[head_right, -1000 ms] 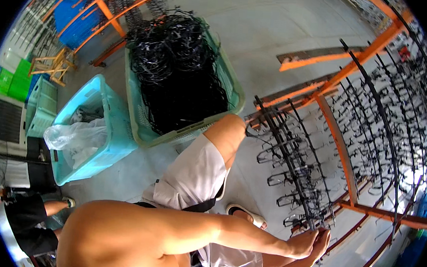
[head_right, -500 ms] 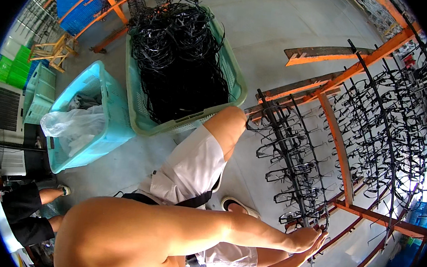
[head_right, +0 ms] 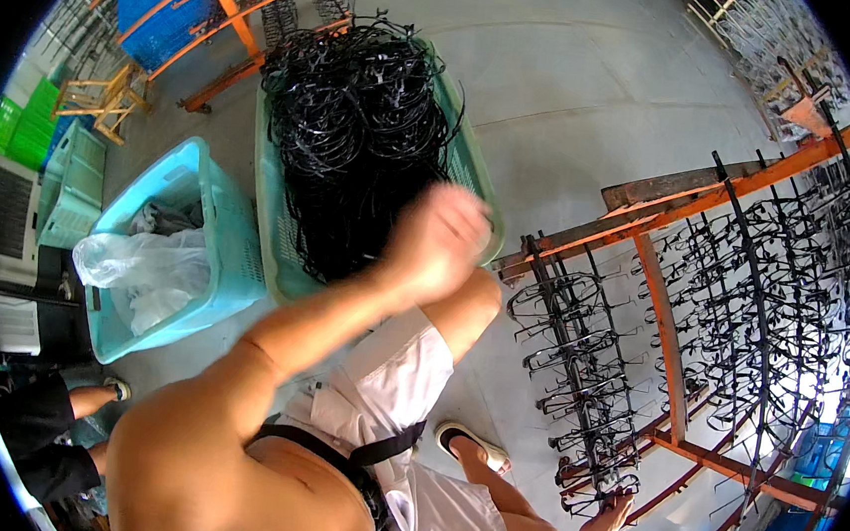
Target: The person sits on the floor and repeatedly picks black wire pieces from a green bin, then threads and hooks them onto a multi-tiered metal rack. The person also walks to a stack of blue crates, picks up a paper, and returns to the rack to continue attaching wire pieces.
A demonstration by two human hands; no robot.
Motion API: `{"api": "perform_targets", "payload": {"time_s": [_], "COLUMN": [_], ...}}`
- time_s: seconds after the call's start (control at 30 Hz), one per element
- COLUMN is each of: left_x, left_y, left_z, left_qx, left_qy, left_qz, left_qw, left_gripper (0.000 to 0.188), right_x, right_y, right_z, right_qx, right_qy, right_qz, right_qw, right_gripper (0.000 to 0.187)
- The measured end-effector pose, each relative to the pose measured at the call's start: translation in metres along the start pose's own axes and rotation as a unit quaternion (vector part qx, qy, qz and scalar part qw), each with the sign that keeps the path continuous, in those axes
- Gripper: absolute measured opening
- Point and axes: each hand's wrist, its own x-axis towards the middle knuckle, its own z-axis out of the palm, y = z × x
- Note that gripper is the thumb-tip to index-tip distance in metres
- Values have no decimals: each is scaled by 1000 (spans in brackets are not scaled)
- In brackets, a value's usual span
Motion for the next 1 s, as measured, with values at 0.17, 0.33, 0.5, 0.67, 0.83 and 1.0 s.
{"api": "perform_targets", "payload": {"time_s": [0.17,0.33,0.5,0.67,0.83,1.0], "left_x": [53,47,10,-94,-146,-162], "left_y": [-175,-203,-77,45,135,206], "left_z": [-169,-200,-154,-62,11,88], "left_qx": [530,373,-84,-27,-163,-286], "left_qy": [289,41,302,-105,-539,-524], "left_qz": [-112,-264,-84,-38,87,258], "left_qw": [789,888,946,993,822,759], "left_gripper": [53,29,36,29,22,43], "right_x": [-28,-113,-196,-238,-234,-227], "right_y": [-27,-84,-113,-137,-121,-104], "right_z": [8,82,228,286,198,66], "right_qx": [-73,-288,-94,159,443,513], "right_qy": [144,268,-179,-381,-411,-296], "right_qz": [-6,-222,-208,-107,111,-43], "right_qw": [987,892,957,904,789,804], "right_gripper": [58,33,29,42,33,28]}}
